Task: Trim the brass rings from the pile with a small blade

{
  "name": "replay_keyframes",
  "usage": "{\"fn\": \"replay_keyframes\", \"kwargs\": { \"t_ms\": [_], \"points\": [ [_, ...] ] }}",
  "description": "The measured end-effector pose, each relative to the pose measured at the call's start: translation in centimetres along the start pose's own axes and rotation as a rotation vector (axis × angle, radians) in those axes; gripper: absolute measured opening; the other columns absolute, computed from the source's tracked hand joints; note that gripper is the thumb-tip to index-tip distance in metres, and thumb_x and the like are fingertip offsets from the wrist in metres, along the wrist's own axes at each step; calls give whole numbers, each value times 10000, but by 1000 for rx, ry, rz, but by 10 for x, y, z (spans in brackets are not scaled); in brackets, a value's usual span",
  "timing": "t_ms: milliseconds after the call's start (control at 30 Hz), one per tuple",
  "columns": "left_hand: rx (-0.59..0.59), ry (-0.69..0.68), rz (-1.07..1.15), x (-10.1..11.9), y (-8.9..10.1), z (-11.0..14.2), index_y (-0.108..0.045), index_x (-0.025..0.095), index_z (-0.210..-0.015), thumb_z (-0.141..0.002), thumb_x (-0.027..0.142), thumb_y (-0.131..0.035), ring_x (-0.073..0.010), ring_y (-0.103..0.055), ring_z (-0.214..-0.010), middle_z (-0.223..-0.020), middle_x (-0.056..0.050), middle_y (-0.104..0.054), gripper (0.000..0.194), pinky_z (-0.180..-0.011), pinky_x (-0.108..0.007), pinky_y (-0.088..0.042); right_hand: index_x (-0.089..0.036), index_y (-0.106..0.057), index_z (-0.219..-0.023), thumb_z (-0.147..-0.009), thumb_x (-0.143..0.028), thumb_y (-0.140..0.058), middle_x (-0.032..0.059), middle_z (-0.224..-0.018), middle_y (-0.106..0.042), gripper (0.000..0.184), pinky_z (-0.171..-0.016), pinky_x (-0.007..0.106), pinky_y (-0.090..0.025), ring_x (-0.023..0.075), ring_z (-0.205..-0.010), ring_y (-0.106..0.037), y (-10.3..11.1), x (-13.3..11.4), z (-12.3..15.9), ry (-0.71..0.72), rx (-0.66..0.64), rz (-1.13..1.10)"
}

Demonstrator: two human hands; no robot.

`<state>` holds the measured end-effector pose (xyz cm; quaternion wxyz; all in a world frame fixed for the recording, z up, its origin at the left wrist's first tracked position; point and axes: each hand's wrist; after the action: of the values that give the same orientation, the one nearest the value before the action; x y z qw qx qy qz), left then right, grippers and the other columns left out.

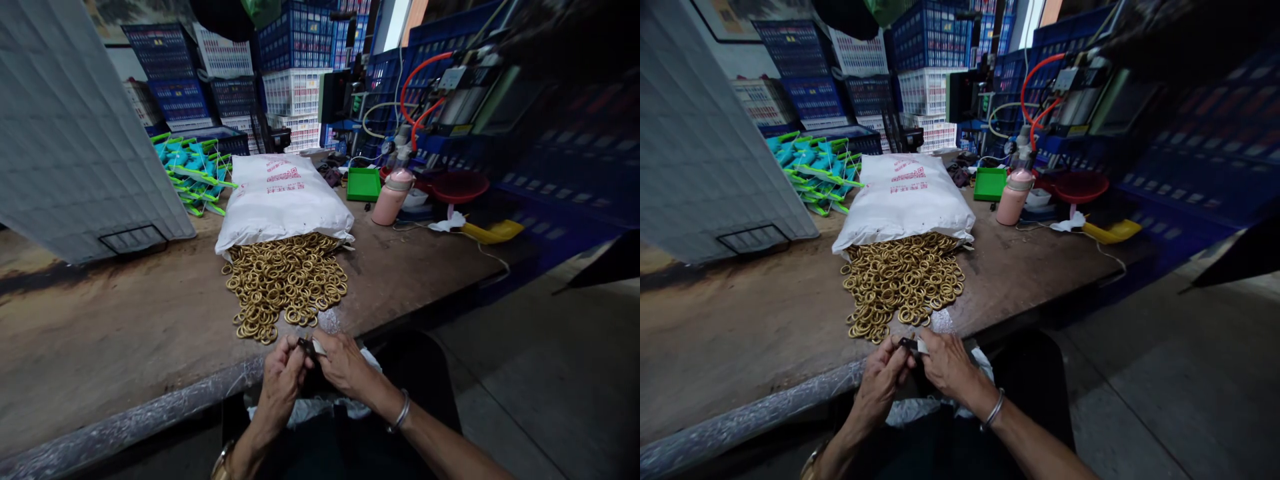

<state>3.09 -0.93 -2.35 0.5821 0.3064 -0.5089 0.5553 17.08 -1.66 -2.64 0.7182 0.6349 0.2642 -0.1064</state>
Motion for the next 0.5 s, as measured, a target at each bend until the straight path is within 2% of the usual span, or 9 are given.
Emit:
{"fn": "replay_keyframes", "kwargs": {
  "t_ms": [133, 233, 367, 500],
  "points": [
    [-72, 20, 16, 3, 1, 8, -473, 164, -633, -719, 469, -573, -24, -260, -352, -463, 72, -420, 332, -355, -164, -164, -159, -497, -918, -736, -112, -383, 34, -692, -580, 220, -545, 247, -236, 137, -590, -492, 5, 12, -4, -61, 41, 130],
    [-140, 109, 154, 4, 1, 13, -472, 174, -702, -720, 443, -591, -18, -275, -345, -526, 57, -491, 295, -339, -153, -151, -156, -499, -889, -737, -101, -375, 37, -675, -586, 203, -530, 255, -228, 141, -569, -497, 10, 21, -13, -134, 99, 177],
    [-163, 149, 292, 2, 1, 11, -512, 156, -744, -731, 441, -579, -37, -341, -375, -563, 22, -533, 293, -328, -147, -211, -174, -486, -928, -752, -101, -386, 40, -797, -613, 215, -574, 243, -267, 150, -691, -542, 10, 27, -27, -159, 230, 140],
    [-173, 116, 328, 1, 5, 7, -552, 121, -721, -744, 390, -578, -63, -417, -443, -621, -31, -576, 272, -347, -157, -286, -197, -488, -954, -773, -141, -414, 39, -907, -615, 203, -611, 248, -278, 164, -786, -552, 6, 27, -36, -180, 258, 141]
  ]
}}
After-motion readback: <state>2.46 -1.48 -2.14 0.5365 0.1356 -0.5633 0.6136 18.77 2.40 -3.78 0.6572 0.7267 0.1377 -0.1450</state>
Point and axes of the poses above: each hand's wrist, its own z-axis away from the middle knuckle, its own y-axis out of the back of the hand, x = y × z
